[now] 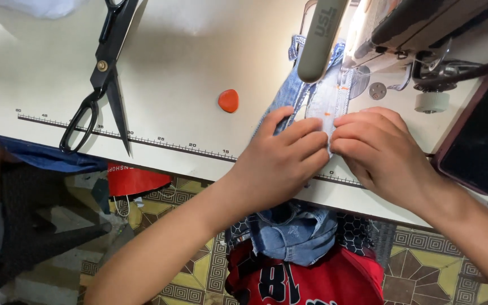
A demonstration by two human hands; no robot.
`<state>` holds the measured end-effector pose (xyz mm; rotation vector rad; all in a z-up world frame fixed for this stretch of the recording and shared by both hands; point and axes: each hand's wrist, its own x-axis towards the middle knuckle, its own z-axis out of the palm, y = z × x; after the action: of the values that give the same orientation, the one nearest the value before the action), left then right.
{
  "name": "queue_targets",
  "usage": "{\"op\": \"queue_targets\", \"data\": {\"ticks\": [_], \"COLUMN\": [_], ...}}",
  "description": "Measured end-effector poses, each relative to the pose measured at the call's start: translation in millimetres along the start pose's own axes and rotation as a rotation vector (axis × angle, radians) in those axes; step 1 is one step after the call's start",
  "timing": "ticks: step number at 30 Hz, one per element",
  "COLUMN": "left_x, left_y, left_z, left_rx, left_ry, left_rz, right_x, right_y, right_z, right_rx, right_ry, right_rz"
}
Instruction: Trimming excess fabric from denim jeans with scissors and sewing a seam using an industrial sewing machine.
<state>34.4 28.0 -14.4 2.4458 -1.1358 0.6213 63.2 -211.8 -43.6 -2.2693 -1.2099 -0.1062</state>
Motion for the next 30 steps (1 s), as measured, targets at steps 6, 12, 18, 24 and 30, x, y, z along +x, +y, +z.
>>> {"op": "queue_targets", "data": {"ticks": [6,12,18,24,30], "left_x": [-6.7,-3.0,-11.1,-16.0,-10.7], "left_y": [-2.0,-6.2,-6.1,-9.5,-20.1], "left_z": [4.7,3.0,0.8,8.8,2.8], "left_rx": [0.013,0.139,0.048,-0.095,-0.538], "left_ry": [-0.05,-0.081,-0.13,-0.084,-0.149], "left_rz": [0.065,0.174,0.109,-0.042,-0.228], "right_x": [-10.7,-14.0,-12.2,1.3,15.0], "right_y": [1.3,-7.9,-3.1,-1.1,12.8], "right_z": [5.0,7.3,2.0,-8.1,-16.8], "right_rx": [-0.119,-0.265,-0.231,0.003,-0.065], "right_ry": [-0.061,-0.128,-0.075,-0.049,-0.032], "right_rz": [-0.05,0.025,0.014,0.126,-0.03]}}
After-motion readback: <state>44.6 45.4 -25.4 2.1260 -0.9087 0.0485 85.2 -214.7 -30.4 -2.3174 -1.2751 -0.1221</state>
